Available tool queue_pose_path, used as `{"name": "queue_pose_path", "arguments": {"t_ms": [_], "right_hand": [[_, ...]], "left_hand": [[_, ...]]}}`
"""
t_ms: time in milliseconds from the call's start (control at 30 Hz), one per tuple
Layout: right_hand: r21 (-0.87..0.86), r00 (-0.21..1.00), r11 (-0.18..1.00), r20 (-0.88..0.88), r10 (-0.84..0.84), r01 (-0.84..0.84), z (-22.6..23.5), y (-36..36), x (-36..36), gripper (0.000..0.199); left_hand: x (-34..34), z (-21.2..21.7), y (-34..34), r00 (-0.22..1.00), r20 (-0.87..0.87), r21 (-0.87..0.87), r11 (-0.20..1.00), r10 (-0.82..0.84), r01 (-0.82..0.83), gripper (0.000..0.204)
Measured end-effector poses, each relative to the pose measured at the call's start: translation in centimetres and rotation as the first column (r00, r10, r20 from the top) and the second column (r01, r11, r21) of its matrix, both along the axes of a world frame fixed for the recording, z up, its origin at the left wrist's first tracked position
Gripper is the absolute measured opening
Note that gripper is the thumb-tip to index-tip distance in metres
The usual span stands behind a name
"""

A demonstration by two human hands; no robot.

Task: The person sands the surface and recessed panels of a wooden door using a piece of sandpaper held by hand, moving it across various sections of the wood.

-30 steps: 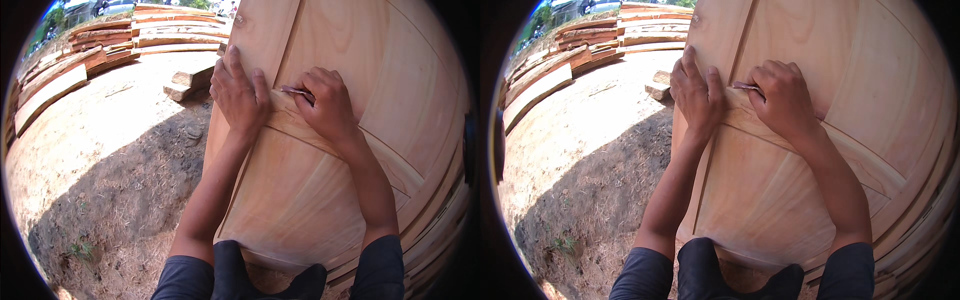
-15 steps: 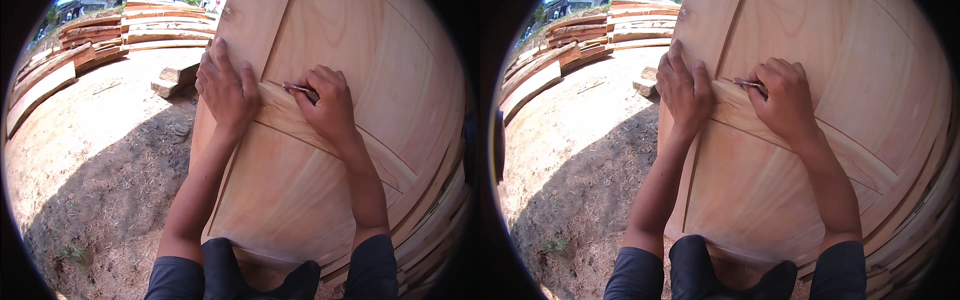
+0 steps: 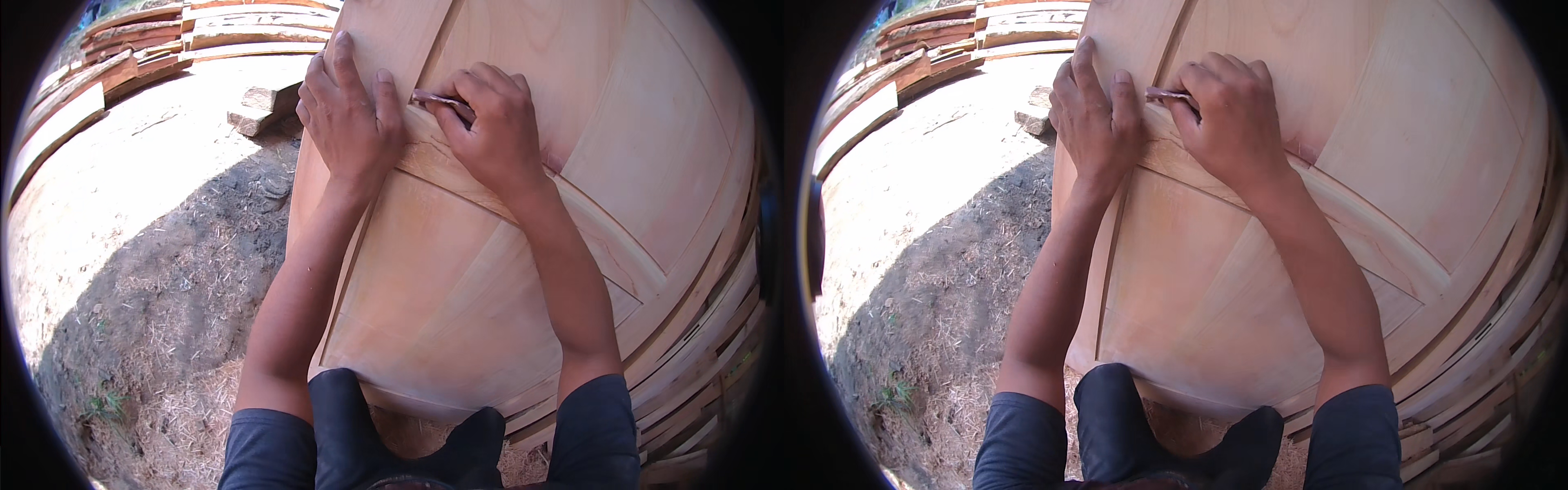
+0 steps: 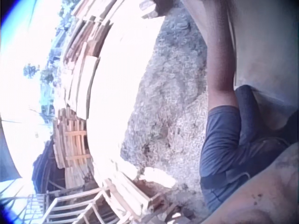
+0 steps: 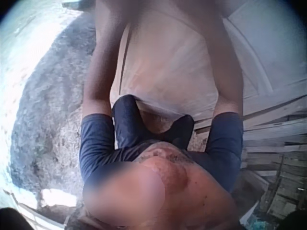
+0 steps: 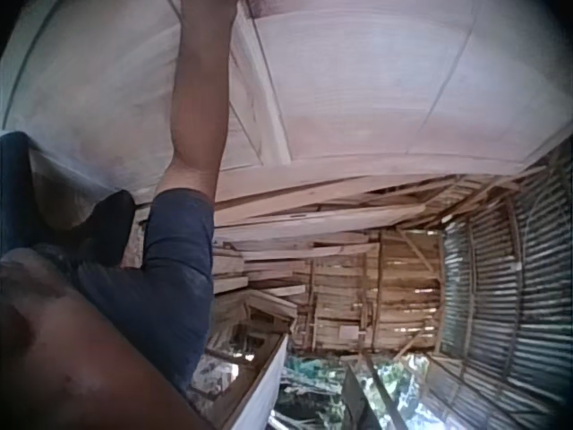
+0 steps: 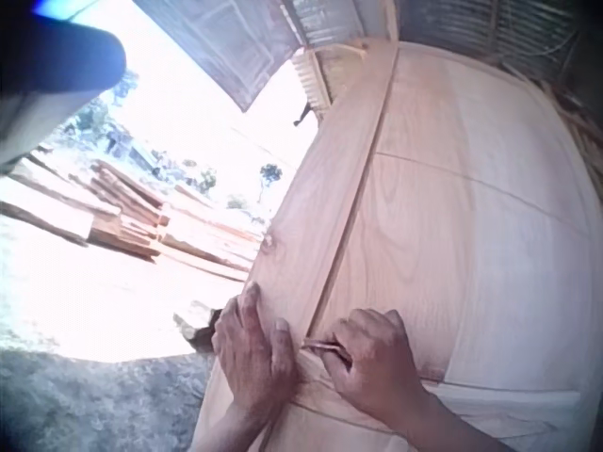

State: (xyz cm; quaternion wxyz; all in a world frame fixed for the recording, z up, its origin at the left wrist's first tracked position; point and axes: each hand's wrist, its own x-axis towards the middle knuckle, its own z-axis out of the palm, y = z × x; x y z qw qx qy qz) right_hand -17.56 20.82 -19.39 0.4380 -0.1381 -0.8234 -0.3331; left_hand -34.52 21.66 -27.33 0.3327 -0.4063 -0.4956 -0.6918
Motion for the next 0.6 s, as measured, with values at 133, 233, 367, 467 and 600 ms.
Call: {"name": "queue_pose_path", "arguments": {"t_ms": [133, 233, 367, 467, 600], "right_hand": [[0.027, 0.998, 0.999, 0.045, 0.044, -0.046, 0.2, 0.4, -0.4, 0.014], [-0.129, 0.999, 0.99, 0.016, -0.049, 0.05, -0.2, -1.2, 4.3, 0.011], [-0.094, 0.997, 0.994, -0.048, -0.054, 0.049, -0.7, -1.8, 6.3, 0.009], [-0.007, 1.0, 1.0, -0.023, -0.003, 0.003, -0.5, -0.6, 2.7, 0.008], [-0.003, 0.999, 0.999, 0.01, 0.054, -0.054, -0.3, -0.3, 1.0, 0.008]], "left_hand": [[-0.9, -0.3, 0.0, 1.0, -0.005, 0.006, 1.0, 0.012, -0.012, 0.064], [-1.6, -0.3, -0.3, 0.998, -0.04, -0.019, 0.998, 0.056, -0.057, 0.072], [-0.7, 0.6, -1.1, 0.993, -0.037, 0.031, 0.993, 0.112, -0.111, 0.067], [-0.2, 0.6, -1.2, 0.999, -0.01, 0.032, 0.999, 0.037, -0.036, 0.066], [-0.5, 0.3, -1.1, 0.997, 0.005, -0.01, 0.997, 0.078, -0.078, 0.077]]}}
